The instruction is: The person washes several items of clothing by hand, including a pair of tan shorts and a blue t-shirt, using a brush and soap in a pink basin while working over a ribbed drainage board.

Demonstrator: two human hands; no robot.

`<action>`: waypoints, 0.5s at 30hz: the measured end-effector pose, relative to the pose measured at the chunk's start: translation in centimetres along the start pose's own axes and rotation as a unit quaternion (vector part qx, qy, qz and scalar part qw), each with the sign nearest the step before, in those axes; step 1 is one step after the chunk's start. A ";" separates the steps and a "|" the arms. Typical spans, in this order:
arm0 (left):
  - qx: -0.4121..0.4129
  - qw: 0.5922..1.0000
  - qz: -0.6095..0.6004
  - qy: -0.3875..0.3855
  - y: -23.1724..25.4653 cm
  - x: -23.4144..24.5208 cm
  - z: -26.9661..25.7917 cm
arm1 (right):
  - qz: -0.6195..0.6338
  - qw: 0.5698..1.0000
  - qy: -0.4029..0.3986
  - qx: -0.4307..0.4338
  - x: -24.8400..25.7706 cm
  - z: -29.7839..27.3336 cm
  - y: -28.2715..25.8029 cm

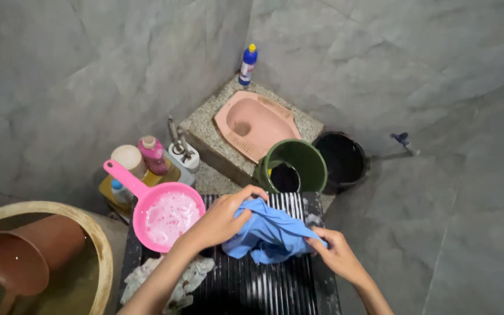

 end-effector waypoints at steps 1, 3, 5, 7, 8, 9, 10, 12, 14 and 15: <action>-0.007 1.000 -0.015 -0.008 -0.4 -0.5 0.0 | 0.016 0.999 -0.031 0.009 -0.2 0.1 0.2; -0.032 0.999 -0.014 -0.010 -1.5 -1.7 0.2 | -0.002 0.999 -0.040 -0.018 -0.5 0.4 0.6; -0.052 0.998 -0.020 -0.017 -2.9 -3.4 -0.3 | -0.041 0.997 -0.062 -0.011 -0.8 0.3 1.0; -0.060 0.998 -0.015 -0.026 -4.5 -4.4 -0.7 | -0.056 0.996 -0.070 0.011 -1.6 0.1 1.3; -0.059 0.998 -0.019 -0.032 -5.1 -5.0 -1.0 | -0.072 0.995 -0.070 0.008 -2.1 -0.1 1.4; -0.040 0.998 -0.021 -0.036 -5.7 -5.4 -1.2 | -0.090 0.993 -0.071 0.009 -2.4 0.0 1.4; -0.022 0.999 -0.023 -0.040 -6.2 -5.8 -1.3 | -0.089 0.993 -0.070 0.006 -2.5 0.0 1.3; -0.013 0.999 -0.023 -0.042 -6.8 -6.4 -1.4 | -0.052 0.995 -0.081 0.024 -3.1 -0.1 1.5; -0.006 0.999 -0.025 -0.041 -7.1 -6.8 -1.5 | -0.062 0.996 -0.072 0.001 -3.3 -0.2 1.8; 0.005 0.999 -0.019 -0.043 -7.2 -6.9 -1.5 | -0.072 0.995 -0.063 -0.019 -3.3 -0.1 2.0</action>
Point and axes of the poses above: each hand's wrist, its own z-axis towards the middle knuckle, its own x-axis out of the back of the hand, y = z × x, the point moved 2 cm from there along z, towards the middle knuckle, and after that the axes turned 15 degrees about z, right-handed, at the moved point
